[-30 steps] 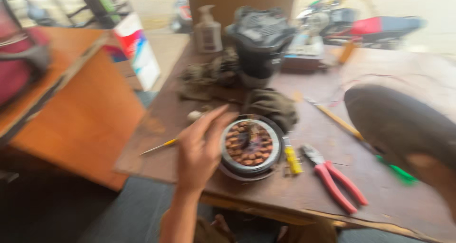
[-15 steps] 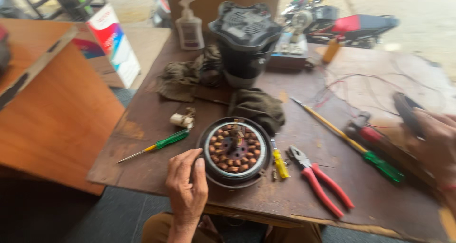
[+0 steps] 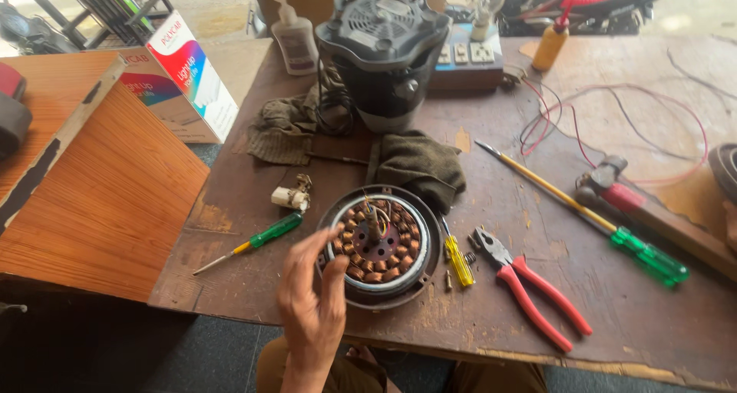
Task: The person disassembles a ceiling fan motor by removing wires and screws, lifting the cover, and extracting the internal copper coil assembly using a hammer and pliers.
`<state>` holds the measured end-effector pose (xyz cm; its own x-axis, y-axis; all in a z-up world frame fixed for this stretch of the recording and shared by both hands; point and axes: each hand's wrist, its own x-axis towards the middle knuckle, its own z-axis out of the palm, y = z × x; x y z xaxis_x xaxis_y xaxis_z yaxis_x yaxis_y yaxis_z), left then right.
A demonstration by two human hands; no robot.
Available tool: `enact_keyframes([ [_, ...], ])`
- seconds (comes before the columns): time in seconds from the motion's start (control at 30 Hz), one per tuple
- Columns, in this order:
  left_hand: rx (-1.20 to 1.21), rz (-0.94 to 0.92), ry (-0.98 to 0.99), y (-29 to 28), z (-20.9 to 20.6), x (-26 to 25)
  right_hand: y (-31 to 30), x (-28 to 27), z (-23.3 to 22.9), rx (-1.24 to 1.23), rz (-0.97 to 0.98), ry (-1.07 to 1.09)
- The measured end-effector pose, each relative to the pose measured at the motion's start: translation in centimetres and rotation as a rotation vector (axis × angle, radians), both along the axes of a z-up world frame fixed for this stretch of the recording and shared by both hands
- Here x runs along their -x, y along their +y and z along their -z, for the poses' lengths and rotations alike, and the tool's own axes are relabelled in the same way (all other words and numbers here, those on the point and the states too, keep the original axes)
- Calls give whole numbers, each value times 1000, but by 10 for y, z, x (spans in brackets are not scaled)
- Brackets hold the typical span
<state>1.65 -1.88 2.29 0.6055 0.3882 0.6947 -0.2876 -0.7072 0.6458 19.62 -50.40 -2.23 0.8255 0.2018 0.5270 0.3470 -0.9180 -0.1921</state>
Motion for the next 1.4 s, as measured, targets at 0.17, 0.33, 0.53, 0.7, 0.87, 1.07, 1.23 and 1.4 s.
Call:
enact_keyframes([
  [0.17, 241, 165, 194, -19, -37, -30, 23, 3, -9, 0, -37, -7],
  [0.33, 251, 206, 300, -21, -48, -42, 24, 0, -3, -7, -36, -13],
  [0.53, 199, 267, 305, -13, -43, -44, 31, -7, -9, 12, -40, -54],
  [0.7, 220, 383, 283, -11, -42, -44, 55, 1, -37, 9, -56, -111],
  [0.87, 274, 421, 341, -7, -45, -44, 101, 51, -61, -93, -165, -224],
  [1.07, 92, 300, 257, -9, -35, -42, 193, 116, -54, -472, -440, -53],
  [1.23, 60, 220, 262, -15, -27, -42, 254, 136, -46, -595, -580, 94],
  [1.4, 125, 303, 173, -17, -33, -40, 276, 129, -40, -850, -318, 558],
])
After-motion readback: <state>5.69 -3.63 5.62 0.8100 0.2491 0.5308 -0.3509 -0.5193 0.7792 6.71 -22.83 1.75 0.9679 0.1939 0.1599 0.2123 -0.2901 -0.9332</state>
